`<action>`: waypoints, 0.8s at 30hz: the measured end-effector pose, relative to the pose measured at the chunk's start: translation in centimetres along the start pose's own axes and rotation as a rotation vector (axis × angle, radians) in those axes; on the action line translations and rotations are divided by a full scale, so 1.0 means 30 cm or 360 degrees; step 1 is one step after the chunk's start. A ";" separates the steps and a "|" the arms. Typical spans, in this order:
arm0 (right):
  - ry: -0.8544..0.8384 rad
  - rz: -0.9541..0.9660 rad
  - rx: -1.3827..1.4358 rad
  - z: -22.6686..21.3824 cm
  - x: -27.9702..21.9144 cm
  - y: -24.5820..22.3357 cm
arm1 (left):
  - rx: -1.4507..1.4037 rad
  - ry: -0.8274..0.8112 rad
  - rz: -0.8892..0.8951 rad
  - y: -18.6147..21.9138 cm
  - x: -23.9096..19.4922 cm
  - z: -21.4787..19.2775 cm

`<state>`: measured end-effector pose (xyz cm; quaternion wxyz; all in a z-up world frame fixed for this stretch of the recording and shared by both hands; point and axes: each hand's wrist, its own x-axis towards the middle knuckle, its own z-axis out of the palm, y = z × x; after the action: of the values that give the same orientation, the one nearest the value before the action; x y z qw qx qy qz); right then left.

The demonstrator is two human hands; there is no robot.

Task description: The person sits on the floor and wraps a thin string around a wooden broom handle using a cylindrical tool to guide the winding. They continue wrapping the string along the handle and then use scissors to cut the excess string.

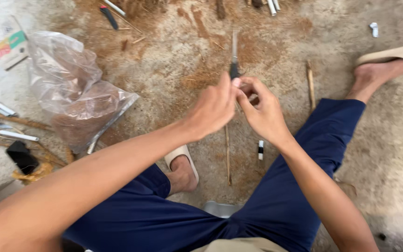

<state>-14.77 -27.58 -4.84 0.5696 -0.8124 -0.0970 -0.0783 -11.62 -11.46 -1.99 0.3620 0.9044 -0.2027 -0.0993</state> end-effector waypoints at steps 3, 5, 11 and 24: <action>-0.0025 0.0265 0.0275 0.019 0.017 0.083 | -0.0002 -0.0003 0.0187 -0.016 0.048 0.047; -0.0025 0.0432 0.0521 0.019 -0.004 0.175 | 0.0163 -0.0073 0.0280 -0.058 0.084 0.110; 0.0237 0.0864 0.0695 0.021 -0.116 0.503 | 0.0538 -0.0184 0.0096 -0.324 0.184 0.401; 0.0386 0.1276 0.1149 -0.083 -0.492 0.730 | 0.0434 0.0446 -0.1132 -0.659 0.070 0.992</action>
<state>-23.71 -38.20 -27.44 0.8043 -0.5239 0.2655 0.0899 -13.62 -17.69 -37.18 0.2060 0.9626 0.1628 -0.0664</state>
